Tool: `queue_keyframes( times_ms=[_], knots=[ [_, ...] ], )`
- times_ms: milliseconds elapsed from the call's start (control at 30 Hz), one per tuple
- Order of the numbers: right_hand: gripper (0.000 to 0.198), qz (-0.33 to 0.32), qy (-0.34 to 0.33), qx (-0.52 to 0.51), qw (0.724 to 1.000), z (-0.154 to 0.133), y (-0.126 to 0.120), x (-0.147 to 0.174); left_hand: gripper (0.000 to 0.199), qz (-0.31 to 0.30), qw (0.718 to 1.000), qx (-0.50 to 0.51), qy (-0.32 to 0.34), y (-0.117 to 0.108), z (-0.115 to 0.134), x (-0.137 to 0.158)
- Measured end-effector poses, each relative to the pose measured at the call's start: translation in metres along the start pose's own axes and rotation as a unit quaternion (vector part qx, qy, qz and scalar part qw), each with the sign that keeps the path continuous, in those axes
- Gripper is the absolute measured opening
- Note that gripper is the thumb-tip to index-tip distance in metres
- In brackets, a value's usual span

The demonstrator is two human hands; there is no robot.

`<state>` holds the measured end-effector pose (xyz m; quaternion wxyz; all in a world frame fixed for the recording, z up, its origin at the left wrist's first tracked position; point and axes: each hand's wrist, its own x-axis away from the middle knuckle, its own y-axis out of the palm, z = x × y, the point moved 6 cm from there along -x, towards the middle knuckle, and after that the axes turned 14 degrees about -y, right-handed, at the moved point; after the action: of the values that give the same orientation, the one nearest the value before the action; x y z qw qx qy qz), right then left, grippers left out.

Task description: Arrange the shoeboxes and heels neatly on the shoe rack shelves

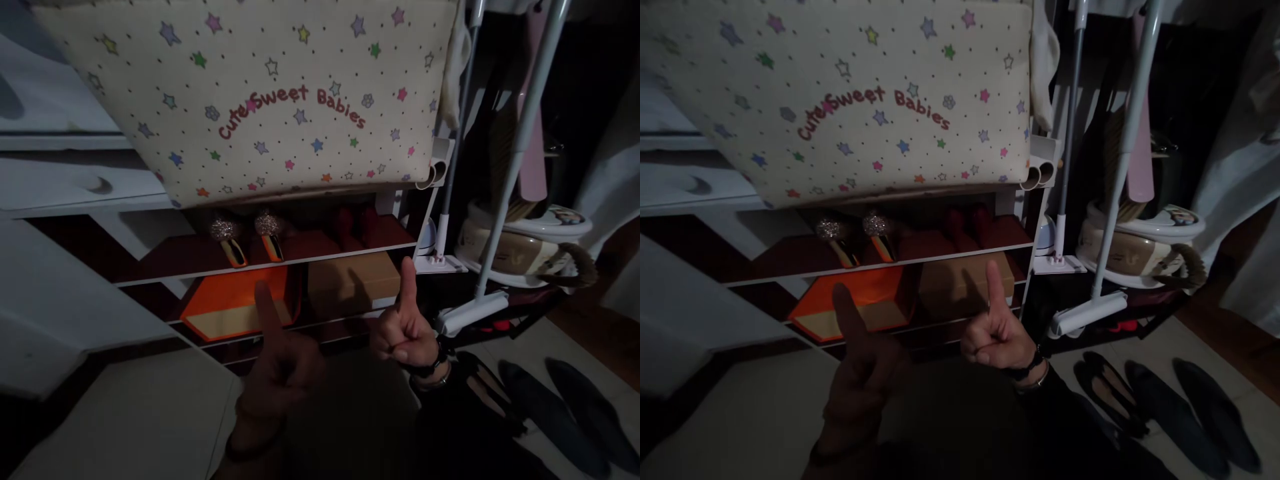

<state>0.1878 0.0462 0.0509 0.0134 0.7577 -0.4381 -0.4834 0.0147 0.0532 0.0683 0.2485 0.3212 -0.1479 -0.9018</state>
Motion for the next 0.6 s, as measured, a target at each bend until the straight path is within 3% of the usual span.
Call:
queue_keyframes(
  times_ms=[100, 300, 433, 600],
  knots=[
    [0.136, 0.008, 0.020, 0.001, 1.000, 0.008, -0.003, 0.002, 0.107, -0.015, 1.000, -0.013, 0.006, -0.001, 0.002, -0.002],
    [0.125, -0.032, -0.008, -0.038, 0.999, -0.001, 0.014, 0.000, 0.111, -0.084, 0.996, -0.006, 0.018, 0.013, 0.008, -0.003],
    [0.126, -0.026, 0.005, -0.020, 0.999, -0.001, 0.013, 0.003, 0.111, -0.044, 0.999, -0.016, 0.005, 0.012, 0.008, -0.001],
    [0.128, 0.008, 0.025, 0.001, 1.000, -0.001, 0.005, 0.008, 0.095, 0.010, 0.999, -0.038, -0.029, 0.004, 0.005, 0.005]
  ],
)
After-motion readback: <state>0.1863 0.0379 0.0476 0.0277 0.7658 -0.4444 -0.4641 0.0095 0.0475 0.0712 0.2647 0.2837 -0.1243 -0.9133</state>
